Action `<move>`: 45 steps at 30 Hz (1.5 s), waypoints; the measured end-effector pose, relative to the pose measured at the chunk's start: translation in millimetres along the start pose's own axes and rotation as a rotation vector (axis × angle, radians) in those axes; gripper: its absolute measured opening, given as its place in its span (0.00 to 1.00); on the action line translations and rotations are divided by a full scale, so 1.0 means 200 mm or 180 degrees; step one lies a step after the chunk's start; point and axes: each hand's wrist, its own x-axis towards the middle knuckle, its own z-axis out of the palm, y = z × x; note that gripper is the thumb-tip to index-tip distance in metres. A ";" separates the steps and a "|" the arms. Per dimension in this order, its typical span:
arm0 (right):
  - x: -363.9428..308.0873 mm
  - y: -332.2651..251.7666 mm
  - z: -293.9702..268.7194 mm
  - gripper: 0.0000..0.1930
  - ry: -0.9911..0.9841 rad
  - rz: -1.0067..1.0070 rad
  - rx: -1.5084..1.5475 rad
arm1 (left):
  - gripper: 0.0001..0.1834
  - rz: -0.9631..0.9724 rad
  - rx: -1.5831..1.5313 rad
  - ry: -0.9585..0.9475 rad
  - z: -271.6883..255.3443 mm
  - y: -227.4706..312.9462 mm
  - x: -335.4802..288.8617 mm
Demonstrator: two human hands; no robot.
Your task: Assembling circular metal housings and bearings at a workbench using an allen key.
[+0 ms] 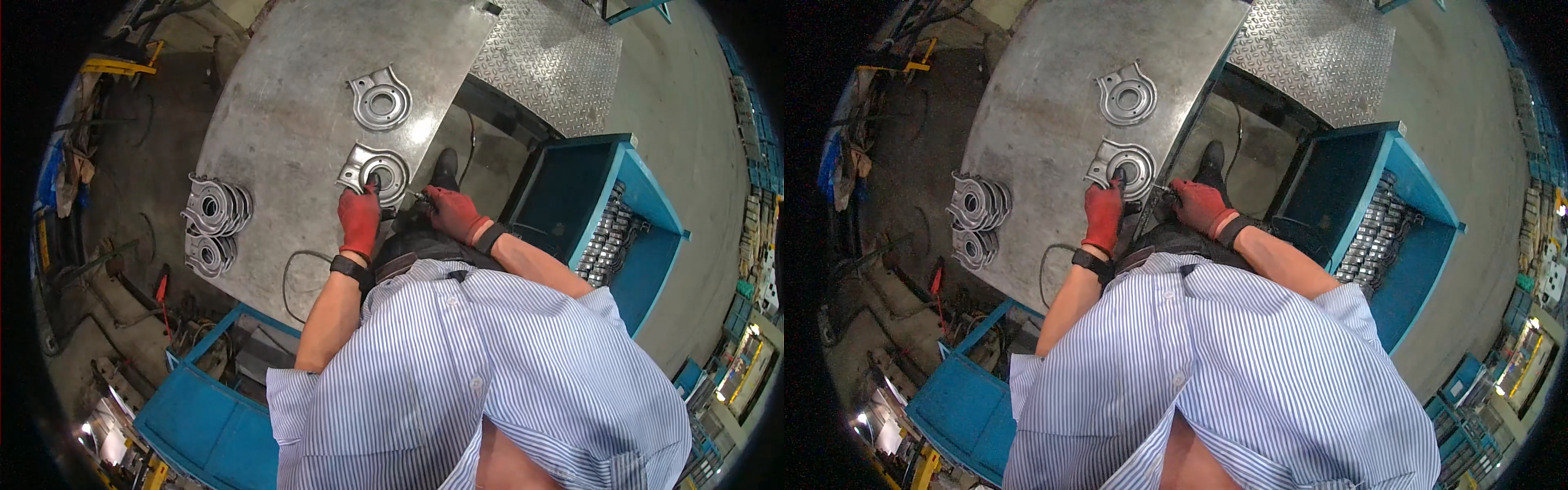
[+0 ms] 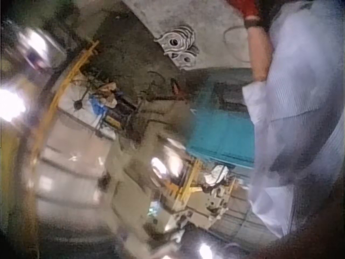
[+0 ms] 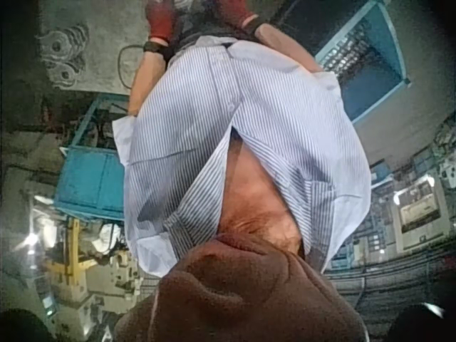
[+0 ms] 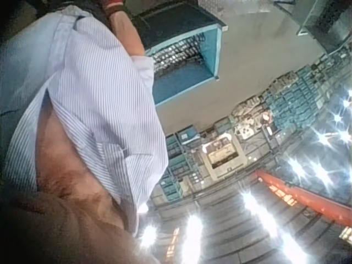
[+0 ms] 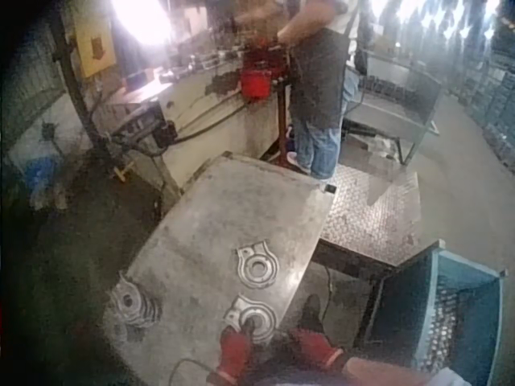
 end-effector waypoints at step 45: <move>0.01 0.00 -0.02 0.21 0.0513 0.0052 0.0358 | 0.19 0.0125 -0.0950 -0.0383 -0.19 -0.06 -0.07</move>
